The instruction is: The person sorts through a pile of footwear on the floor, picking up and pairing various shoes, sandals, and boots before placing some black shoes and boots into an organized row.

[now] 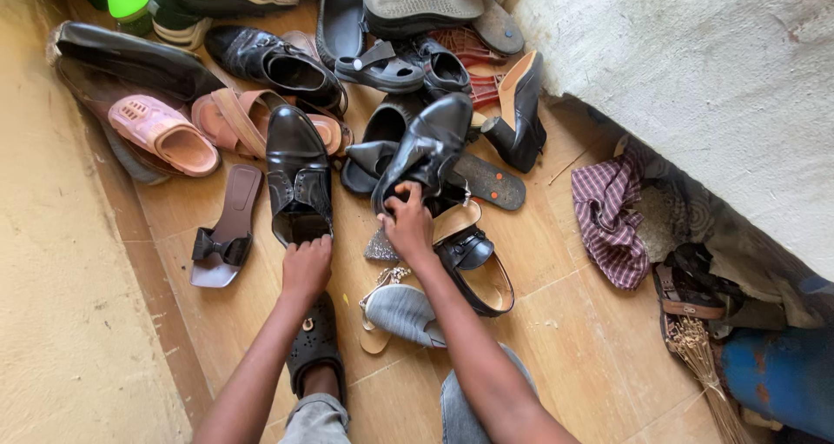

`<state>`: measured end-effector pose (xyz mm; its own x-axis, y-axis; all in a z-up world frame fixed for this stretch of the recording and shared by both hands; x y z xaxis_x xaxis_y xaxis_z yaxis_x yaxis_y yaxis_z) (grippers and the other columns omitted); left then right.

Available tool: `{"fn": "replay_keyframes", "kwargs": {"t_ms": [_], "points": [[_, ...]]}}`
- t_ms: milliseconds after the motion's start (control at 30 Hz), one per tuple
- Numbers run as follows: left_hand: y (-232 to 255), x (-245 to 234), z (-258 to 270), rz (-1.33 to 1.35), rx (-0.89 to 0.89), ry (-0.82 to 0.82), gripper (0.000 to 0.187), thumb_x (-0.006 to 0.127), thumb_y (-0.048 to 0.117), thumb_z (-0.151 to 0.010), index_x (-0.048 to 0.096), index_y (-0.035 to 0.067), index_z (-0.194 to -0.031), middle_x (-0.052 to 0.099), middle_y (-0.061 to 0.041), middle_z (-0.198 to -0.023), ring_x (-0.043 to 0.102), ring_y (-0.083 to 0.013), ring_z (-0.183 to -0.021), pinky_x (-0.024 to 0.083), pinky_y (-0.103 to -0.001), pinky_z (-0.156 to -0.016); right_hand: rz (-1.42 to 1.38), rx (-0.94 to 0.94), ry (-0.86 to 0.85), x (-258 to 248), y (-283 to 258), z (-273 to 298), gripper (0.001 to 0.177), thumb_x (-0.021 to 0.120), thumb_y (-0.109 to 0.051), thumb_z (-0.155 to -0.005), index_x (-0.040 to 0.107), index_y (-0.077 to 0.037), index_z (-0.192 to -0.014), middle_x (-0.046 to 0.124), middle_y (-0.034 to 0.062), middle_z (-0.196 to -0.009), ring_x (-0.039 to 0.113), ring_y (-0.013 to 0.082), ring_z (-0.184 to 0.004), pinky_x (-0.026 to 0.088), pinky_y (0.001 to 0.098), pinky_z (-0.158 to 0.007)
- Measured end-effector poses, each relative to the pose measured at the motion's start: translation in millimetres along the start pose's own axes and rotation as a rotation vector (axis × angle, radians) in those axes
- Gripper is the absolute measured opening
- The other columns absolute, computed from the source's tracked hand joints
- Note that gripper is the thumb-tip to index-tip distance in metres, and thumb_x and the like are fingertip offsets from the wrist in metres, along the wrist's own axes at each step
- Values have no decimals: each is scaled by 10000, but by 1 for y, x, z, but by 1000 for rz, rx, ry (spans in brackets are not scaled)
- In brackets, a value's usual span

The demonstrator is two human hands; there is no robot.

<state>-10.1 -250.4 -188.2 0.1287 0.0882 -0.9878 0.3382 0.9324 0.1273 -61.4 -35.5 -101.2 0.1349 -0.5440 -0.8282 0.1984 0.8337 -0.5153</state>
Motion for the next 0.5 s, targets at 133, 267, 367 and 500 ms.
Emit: {"fn": "replay_keyframes", "kwargs": {"t_ms": [133,267,367,500], "points": [[7,-4,-12,42,-145,-69,262,690,140,-811,599,119,-1057,697,-60,-994,692,-269,-918,530,-421,-791,312,-17,49,33,10,-8,544,830,-349,-799,623,-50,-1205,606,144,-1142,651,354,-1038,494,516,-884],[13,-20,-35,98,-432,5,565,754,334,-760,580,20,-1197,573,-183,-1223,634,-354,-980,544,-445,-683,298,-22,211,45,26,-9,570,812,-448,-764,610,-35,-1099,693,166,-960,688,367,-904,511,538,-810],[12,-3,-31,-18,-445,-11,434,725,324,-814,601,99,-1164,576,-131,-1250,644,-314,-1030,549,-426,-723,140,82,23,43,32,-14,429,757,-365,-891,646,-51,-1161,707,180,-822,688,422,-825,529,532,-755],[0,9,-22,14,-355,40,135,647,301,-1015,677,169,-1023,696,-40,-1009,698,-253,-804,537,-443,-696,-193,144,134,9,20,-15,369,632,-371,-951,678,-100,-1199,709,144,-768,687,365,-696,542,496,-628]]}}
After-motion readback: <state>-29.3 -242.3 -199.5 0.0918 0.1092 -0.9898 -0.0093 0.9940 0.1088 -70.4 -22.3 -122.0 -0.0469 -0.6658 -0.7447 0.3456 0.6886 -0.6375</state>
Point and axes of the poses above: each hand's wrist, its own z-axis away from the middle knuckle, its own x-axis out of the palm, y = z × x, the point moved 2 cm from there along -z, towards the middle knuckle
